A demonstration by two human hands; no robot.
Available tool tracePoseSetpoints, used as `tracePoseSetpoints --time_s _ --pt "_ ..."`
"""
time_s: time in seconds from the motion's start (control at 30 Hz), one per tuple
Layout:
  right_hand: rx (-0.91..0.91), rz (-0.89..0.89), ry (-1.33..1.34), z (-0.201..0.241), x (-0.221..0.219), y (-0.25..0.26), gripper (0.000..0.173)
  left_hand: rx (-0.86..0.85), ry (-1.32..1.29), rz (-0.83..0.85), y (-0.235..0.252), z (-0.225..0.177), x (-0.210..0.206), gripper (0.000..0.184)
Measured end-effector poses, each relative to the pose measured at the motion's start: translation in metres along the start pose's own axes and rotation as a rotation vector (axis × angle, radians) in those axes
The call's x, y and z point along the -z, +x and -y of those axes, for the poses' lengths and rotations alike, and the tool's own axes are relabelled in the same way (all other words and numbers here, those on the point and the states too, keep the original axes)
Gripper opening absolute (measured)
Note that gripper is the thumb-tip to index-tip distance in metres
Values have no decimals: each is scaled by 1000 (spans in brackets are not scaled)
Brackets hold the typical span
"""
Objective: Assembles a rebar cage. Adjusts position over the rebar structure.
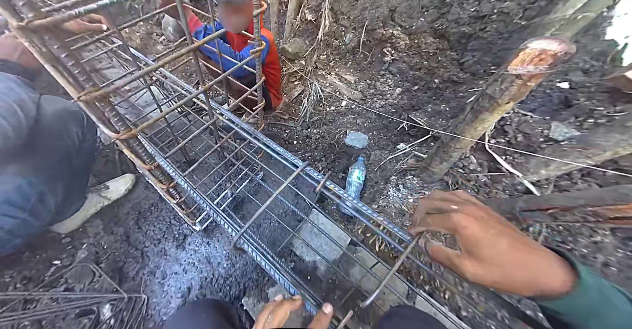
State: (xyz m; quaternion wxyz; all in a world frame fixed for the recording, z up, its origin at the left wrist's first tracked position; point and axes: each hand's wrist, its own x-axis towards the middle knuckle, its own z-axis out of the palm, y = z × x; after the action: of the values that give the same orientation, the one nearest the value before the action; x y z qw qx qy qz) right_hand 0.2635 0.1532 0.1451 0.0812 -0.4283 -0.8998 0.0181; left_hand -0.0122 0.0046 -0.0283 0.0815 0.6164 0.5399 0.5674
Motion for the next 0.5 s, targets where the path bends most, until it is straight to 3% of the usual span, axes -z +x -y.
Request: tracePoseSetpoints --time_s 0.1,0.27,0.37,0.43,0.5 --pt "-132 -211 111 38 5 -19 28 -56 118 27 9 6 2 38" --pt "-703 -69 991 95 -34 -43 28 -344 366 220 42 28 10 57" --pt "-899 -280 1519 111 -61 -26 38 -553 267 177 58 46 0 67" --pt "-967 -467 1699 132 -61 -9 26 -626 265 110 62 53 -7 65" --pt "-1028 -539 1716 152 -52 1 13 -631 276 65 65 54 -12 62"
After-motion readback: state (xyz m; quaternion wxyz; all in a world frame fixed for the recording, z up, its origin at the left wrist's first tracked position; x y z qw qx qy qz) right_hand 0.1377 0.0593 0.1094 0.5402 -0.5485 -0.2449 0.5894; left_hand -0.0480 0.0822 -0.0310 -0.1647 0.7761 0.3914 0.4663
